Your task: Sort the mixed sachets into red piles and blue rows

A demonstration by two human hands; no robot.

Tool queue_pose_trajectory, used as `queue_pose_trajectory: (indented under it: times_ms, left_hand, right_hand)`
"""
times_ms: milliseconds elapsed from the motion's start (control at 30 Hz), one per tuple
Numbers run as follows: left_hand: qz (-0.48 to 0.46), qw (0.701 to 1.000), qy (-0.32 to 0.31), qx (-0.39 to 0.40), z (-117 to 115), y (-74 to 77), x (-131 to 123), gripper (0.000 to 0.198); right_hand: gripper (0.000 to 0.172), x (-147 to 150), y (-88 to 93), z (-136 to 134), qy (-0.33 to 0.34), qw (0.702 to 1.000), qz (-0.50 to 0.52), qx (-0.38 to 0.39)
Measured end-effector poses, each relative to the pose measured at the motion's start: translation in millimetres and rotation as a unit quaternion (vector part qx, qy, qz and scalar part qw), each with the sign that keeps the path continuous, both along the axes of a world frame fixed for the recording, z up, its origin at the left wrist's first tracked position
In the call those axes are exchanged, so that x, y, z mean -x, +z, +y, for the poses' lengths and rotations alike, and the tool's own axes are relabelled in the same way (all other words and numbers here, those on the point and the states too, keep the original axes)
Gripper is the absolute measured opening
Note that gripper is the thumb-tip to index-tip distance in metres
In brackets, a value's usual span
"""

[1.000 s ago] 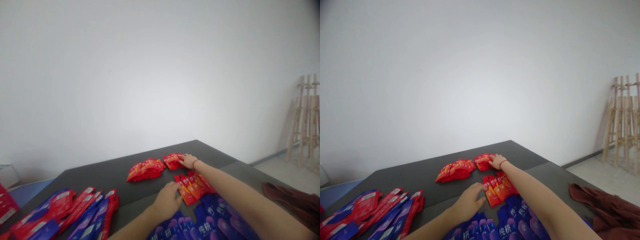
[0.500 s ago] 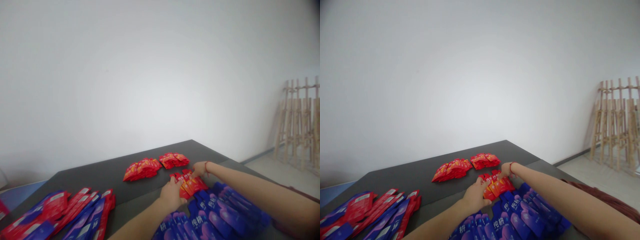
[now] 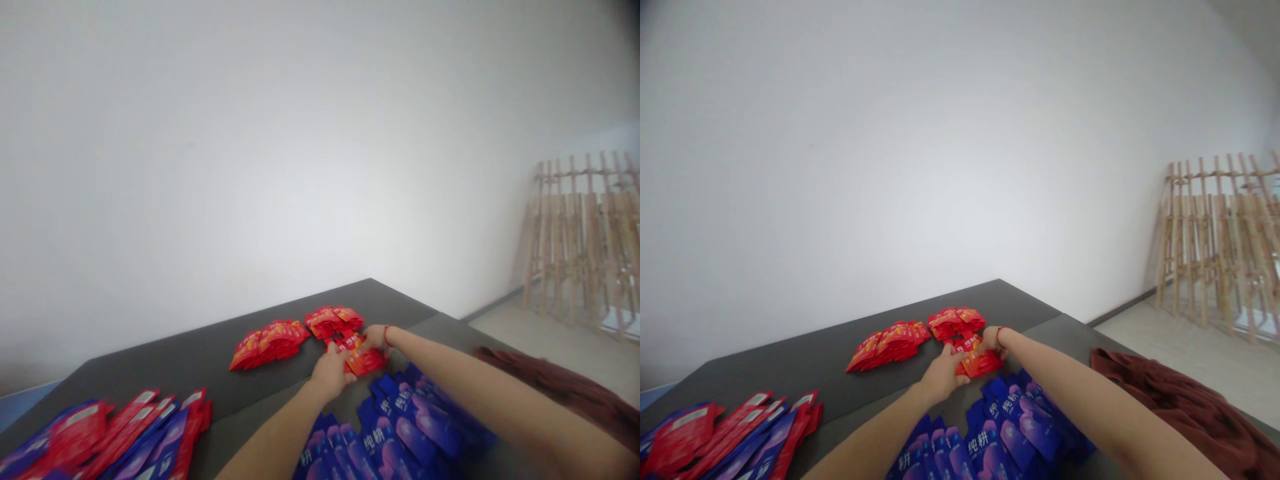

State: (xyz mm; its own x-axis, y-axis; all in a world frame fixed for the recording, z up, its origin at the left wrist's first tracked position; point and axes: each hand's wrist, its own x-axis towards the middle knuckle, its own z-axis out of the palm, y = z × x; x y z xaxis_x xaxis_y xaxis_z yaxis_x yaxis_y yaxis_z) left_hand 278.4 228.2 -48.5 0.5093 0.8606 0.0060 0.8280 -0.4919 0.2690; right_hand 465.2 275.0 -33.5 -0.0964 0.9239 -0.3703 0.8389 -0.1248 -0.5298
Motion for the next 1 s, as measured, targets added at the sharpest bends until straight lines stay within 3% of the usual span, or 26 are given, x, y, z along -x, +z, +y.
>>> queue_pose_trajectory:
  times_ms: [100, 167, 267, 300, 400, 467, 533, 633, 800, 1000]
  left_hand:
    - [0.011, 1.000, 0.021, -0.013, -18, 12.7, 3, 0.067]
    - [0.016, 0.999, 0.015, -0.025, -43, 19.9, 4, 0.067]
    - [0.040, 0.997, -0.063, -0.006, -94, 22.0, 0, 0.073]
    - [0.057, 0.993, -0.099, 0.013, -109, 20.1, -4, 0.081]
    - [0.109, 0.985, -0.115, 0.067, -142, 11.2, -22, 0.064]
    - [0.124, 0.985, -0.103, 0.067, -150, 6.1, -34, 0.059]
    - [0.139, 0.983, -0.113, 0.046, -150, 3.0, -43, 0.072]
    - [0.138, 0.981, -0.139, 0.012, -146, 0.6, -48, 0.101]
    - [0.107, 0.991, -0.082, 0.017, -140, -3.7, -50, 0.105]
    - [0.099, 0.992, -0.075, 0.026, -127, -7.5, -57, 0.106]
  right_hand:
    - [0.043, -7, 10.3, -11, 0.012, 0.999, -0.036, -0.006]
    - [0.060, -22, 18.3, -33, 0.041, 0.997, -0.039, -0.051]
    - [0.085, -60, 21.2, -86, 0.117, 0.985, -0.021, -0.125]
    - [0.090, -74, 18.5, -106, 0.161, 0.974, -0.017, -0.160]
    - [0.099, -116, 2.8, -163, 0.177, 0.966, -0.028, -0.185]
    - [0.104, -133, -8.7, -190, 0.160, 0.967, -0.047, -0.195]
    - [0.109, -140, -17.7, -205, 0.137, 0.969, -0.064, -0.193]
    - [0.114, -136, -26.0, -210, 0.109, 0.976, -0.080, -0.173]
    - [0.112, -126, -34.8, -195, 0.117, 0.974, -0.084, -0.173]
    - [0.106, -128, -46.5, -179, 0.136, 0.964, -0.100, -0.204]
